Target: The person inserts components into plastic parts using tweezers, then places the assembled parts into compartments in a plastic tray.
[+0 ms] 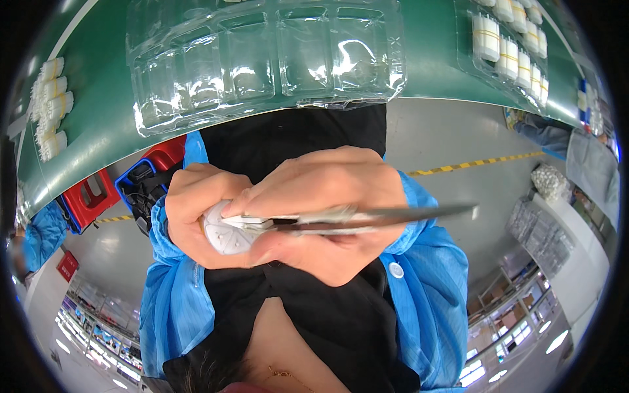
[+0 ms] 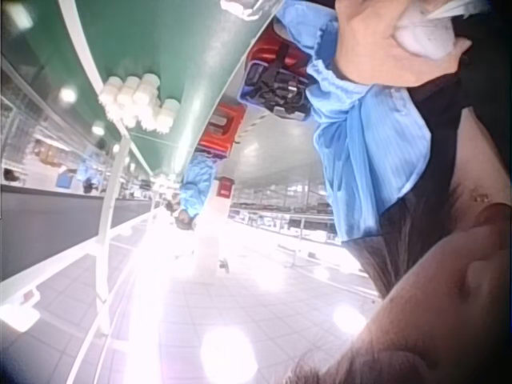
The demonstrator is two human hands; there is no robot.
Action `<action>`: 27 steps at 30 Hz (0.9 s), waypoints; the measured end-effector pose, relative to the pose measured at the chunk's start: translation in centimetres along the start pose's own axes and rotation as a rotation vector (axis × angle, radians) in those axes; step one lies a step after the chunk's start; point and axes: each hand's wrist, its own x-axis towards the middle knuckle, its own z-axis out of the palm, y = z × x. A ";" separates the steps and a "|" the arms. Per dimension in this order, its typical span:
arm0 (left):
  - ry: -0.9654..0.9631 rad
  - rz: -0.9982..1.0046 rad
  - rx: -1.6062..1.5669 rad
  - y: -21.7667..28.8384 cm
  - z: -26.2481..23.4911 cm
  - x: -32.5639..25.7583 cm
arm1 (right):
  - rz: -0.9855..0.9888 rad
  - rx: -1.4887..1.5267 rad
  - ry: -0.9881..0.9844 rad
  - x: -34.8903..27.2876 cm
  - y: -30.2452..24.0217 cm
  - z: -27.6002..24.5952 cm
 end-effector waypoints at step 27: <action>0.216 0.103 0.090 -1.2 0.7 -1.2 | 0.120 0.156 -0.192 1.0 -1.2 -1.0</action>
